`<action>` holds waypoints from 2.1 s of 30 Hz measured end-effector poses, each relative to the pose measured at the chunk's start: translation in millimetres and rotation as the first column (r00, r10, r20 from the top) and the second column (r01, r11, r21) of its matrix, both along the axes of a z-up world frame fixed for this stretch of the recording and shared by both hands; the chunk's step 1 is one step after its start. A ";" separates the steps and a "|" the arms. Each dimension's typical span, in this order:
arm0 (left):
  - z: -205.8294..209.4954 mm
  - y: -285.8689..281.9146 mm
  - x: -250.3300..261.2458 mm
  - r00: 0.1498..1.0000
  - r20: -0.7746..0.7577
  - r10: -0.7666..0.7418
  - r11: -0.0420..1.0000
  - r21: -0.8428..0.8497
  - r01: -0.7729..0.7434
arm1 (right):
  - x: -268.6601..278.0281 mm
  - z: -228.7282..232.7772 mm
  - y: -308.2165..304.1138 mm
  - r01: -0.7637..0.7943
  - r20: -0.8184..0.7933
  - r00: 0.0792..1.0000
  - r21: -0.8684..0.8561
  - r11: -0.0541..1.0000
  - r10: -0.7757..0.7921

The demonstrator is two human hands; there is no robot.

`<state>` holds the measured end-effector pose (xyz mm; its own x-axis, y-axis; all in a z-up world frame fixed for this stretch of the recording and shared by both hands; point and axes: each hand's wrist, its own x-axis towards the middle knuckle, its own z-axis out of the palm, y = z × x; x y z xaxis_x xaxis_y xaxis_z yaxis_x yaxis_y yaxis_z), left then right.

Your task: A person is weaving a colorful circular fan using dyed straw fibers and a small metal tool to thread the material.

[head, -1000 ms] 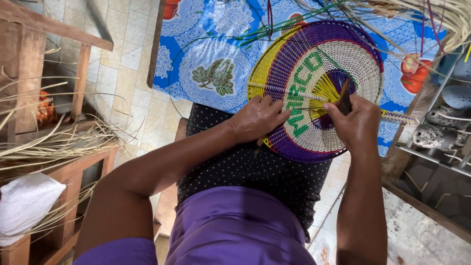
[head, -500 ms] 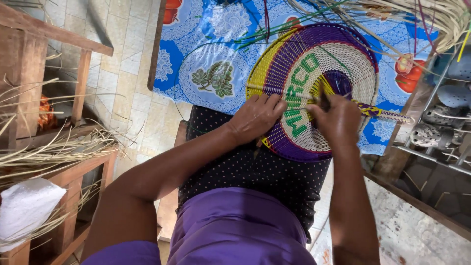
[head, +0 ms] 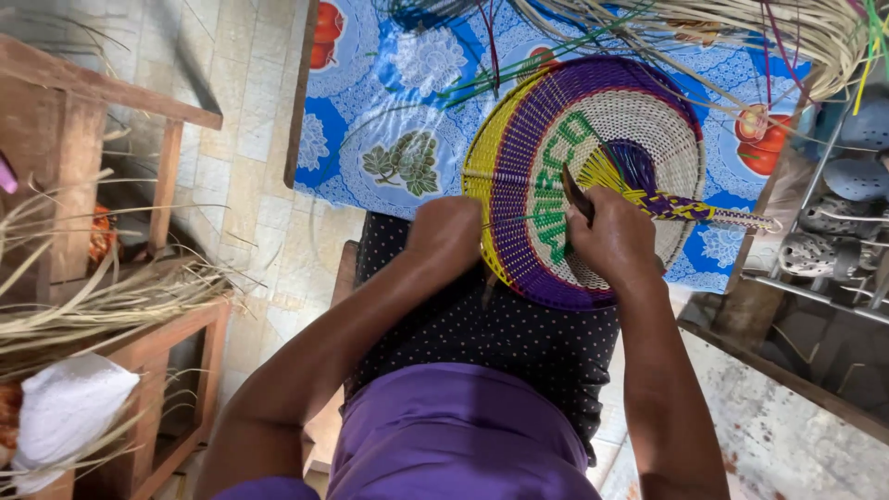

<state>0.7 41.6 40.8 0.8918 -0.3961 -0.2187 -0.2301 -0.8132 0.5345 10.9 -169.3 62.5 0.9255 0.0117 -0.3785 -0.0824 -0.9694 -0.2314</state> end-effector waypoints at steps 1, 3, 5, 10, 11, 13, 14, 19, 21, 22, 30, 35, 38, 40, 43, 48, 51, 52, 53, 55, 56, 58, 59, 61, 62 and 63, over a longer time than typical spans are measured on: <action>-12.7 9.7 3.4 1.000 0.004 -0.003 1.000 0.008 0.003 | 1.1 9.5 4.9 0.003 0.004 1.000 0.008 1.000 -0.003; -38.3 30.5 7.3 0.953 -0.300 0.044 0.992 -0.102 -0.078 | 1.5 28.8 15.4 0.049 -0.011 0.999 0.097 0.994 -0.048; -34.3 16.7 10.4 0.924 -0.382 0.036 0.978 -0.177 -0.111 | 1.2 34.2 20.8 0.026 0.008 1.000 0.082 0.996 -0.027; -36.4 -22.9 16.0 0.927 -0.360 0.100 0.928 -0.302 -0.217 | -0.3 20.9 8.6 -0.031 0.016 0.999 0.037 0.999 0.030; -37.6 -24.7 13.9 0.935 -0.331 0.125 0.930 -0.290 -0.227 | -1.4 17.0 7.8 -0.031 0.020 0.999 0.031 0.999 0.031; -32.5 -18.7 7.6 0.941 -0.300 0.155 0.930 -0.278 -0.242 | -2.7 12.8 6.3 -0.035 0.025 0.999 0.026 0.999 0.035; -26.3 -11.0 3.2 0.948 -0.285 0.140 0.949 -0.235 -0.211 | -2.8 12.3 5.4 -0.050 0.028 0.998 0.014 0.999 0.049; 47.2 83.3 -30.2 0.900 -0.354 0.254 0.960 -0.025 -0.280 | -2.7 11.5 3.6 -0.056 0.015 0.998 0.010 0.998 0.056; 42.1 135.3 -46.6 0.807 -0.367 0.463 0.885 0.145 -0.442 | -2.8 8.9 2.0 -0.062 0.007 0.998 -0.005 0.998 0.062; 39.1 151.8 -53.8 0.807 -0.367 0.462 0.886 0.150 -0.439 | -2.2 8.7 2.4 -0.059 0.004 0.998 -0.001 0.998 0.059; 68.1 69.7 -17.1 0.836 -0.202 0.510 0.851 -0.022 -0.524 | -1.3 36.2 23.5 0.017 -0.036 0.999 0.078 0.997 -0.014; 28.3 -25.3 8.6 0.995 -0.001 0.101 0.995 0.018 -0.101 | -5.1 20.5 12.0 0.004 0.030 1.000 0.026 1.000 -0.005; -5.5 -46.9 14.5 0.991 0.129 -0.042 0.999 0.031 0.038 | -7.3 22.8 11.3 0.020 0.032 0.999 0.058 0.998 -0.022; -23.5 -55.7 17.9 0.990 0.130 -0.049 0.998 0.046 0.043 | -6.2 23.7 11.1 0.014 0.043 0.999 0.084 0.996 -0.017; -27.6 -59.8 14.2 0.993 0.103 -0.052 0.997 -0.044 0.057 | -6.5 20.9 9.7 0.025 0.012 1.000 0.100 0.995 -0.026; -18.9 -44.5 4.4 0.991 0.132 -0.036 0.987 -0.154 0.056 | -8.1 18.2 7.5 -0.003 0.045 0.999 0.091 0.996 -0.001; -4.3 7.4 -15.3 0.999 -0.027 0.042 0.998 -0.044 -0.043 | -8.7 14.7 4.2 -0.014 0.046 0.999 0.079 0.997 0.011; 3.4 32.4 -16.3 0.999 -0.025 0.043 0.998 -0.041 -0.044 | -7.6 17.6 4.9 -0.016 0.048 0.999 0.082 0.997 0.012; 11.1 57.7 -18.2 0.986 -0.114 0.120 0.988 0.112 -0.107 | -8.2 20.0 5.8 -0.009 0.044 0.999 0.103 0.995 0.004; 24.6 96.5 -22.7 0.960 -0.188 0.206 0.951 0.271 -0.151 | -7.4 21.3 6.2 0.001 0.038 0.999 0.128 0.992 -0.006; 30.6 110.5 -25.8 0.962 -0.146 0.231 0.925 0.338 -0.171 | -6.3 20.5 6.3 0.005 0.027 1.000 0.104 0.995 -0.008; 55.9 110.1 -23.0 0.961 -0.099 0.257 0.893 0.404 -0.197 | -5.3 23.0 11.4 0.003 0.018 1.000 0.081 0.997 -0.004; 74.7 94.4 -17.1 0.947 -0.151 0.284 0.921 0.318 -0.226 | -5.6 27.2 15.0 0.021 0.024 0.999 0.094 0.995 -0.023; 74.6 63.5 -5.7 0.931 -0.202 0.303 0.940 0.225 -0.257 | -6.5 32.6 19.7 0.040 0.032 0.999 0.104 0.994 -0.043; 55.5 47.7 -0.2 0.950 -0.177 0.258 0.961 0.153 -0.232 | -7.1 33.8 20.5 0.053 0.038 0.998 0.129 0.990 -0.058; 36.5 31.6 4.7 0.965 -0.150 0.216 0.975 0.081 -0.205 | -7.8 35.1 21.1 0.063 0.041 0.997 0.154 0.986 -0.070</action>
